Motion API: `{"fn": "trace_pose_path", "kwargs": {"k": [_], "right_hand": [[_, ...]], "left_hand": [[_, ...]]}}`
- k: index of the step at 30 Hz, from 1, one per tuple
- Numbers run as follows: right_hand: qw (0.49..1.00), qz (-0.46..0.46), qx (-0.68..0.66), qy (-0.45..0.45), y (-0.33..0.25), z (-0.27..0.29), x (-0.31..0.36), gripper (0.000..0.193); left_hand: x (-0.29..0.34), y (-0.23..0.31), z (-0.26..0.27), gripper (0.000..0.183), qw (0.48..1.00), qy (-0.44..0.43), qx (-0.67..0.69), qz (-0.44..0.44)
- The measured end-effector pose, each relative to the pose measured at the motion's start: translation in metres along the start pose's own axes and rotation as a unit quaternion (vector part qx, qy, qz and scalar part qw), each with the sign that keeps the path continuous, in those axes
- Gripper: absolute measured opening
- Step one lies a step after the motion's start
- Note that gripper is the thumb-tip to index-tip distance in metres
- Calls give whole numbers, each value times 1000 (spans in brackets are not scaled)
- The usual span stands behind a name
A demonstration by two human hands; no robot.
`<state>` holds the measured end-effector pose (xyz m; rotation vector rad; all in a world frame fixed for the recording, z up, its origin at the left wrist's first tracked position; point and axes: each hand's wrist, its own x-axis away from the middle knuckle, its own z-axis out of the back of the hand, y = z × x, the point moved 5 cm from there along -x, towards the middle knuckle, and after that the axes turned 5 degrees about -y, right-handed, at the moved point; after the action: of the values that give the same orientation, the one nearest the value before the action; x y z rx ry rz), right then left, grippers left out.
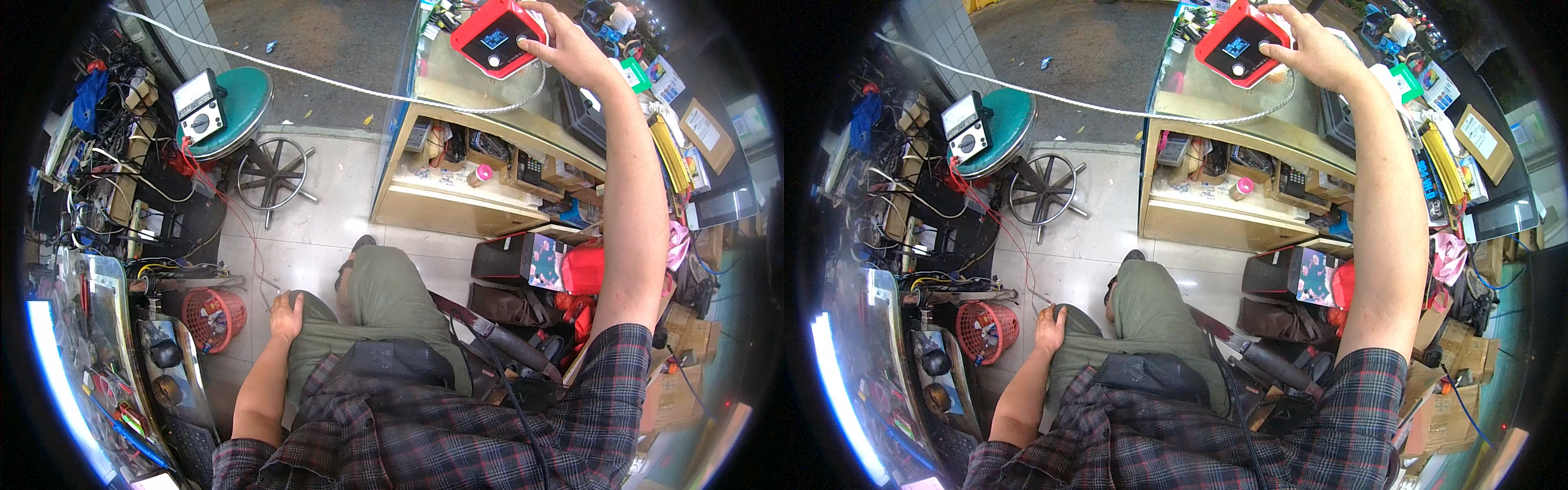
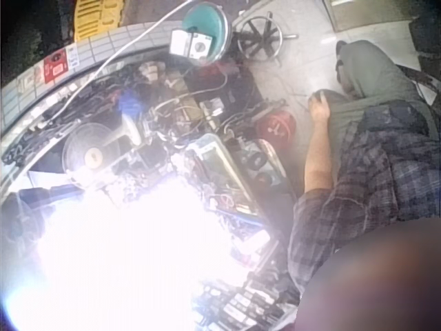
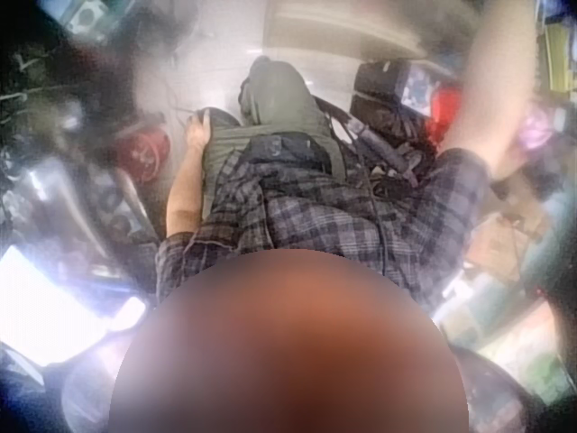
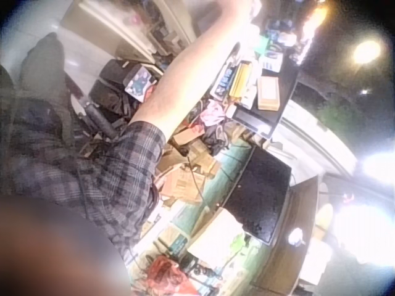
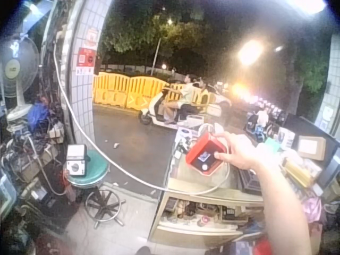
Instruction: The person connects a power supply to a disassembled electronic device and uses a handheld red diagnostic tool to test its components. They repeatedly attach the tool to the device, observe the display, and adjust connections.
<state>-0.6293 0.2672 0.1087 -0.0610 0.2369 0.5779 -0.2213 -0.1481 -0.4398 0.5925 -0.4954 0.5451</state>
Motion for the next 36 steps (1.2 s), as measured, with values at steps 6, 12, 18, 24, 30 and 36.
{"fn": "trace_pose_path", "kwargs": {"k": [6,12,18,24,30,36], "right_hand": [[992,-88,85,-19,-15,-2,8,78],[978,1,179,109,-42,-23,13,110],[980,12,154,123,-34,-42,5,116],[990,15,116,81,-30,-43,5,108],[989,72,90,90,-29,-43,5,95],[988,81,89,99,-28,-45,5,87]], "left_hand": [[-1,0,0,71,1000,7,5,-6],[-1,-1,-2,71,1000,10,-13,-7],[-3,-4,-3,71,1000,4,7,-1],[-4,-2,-3,71,1000,-4,1,3],[-2,1,-1,70,1000,-6,-1,6],[-4,0,-2,70,1000,1,4,0]]}}
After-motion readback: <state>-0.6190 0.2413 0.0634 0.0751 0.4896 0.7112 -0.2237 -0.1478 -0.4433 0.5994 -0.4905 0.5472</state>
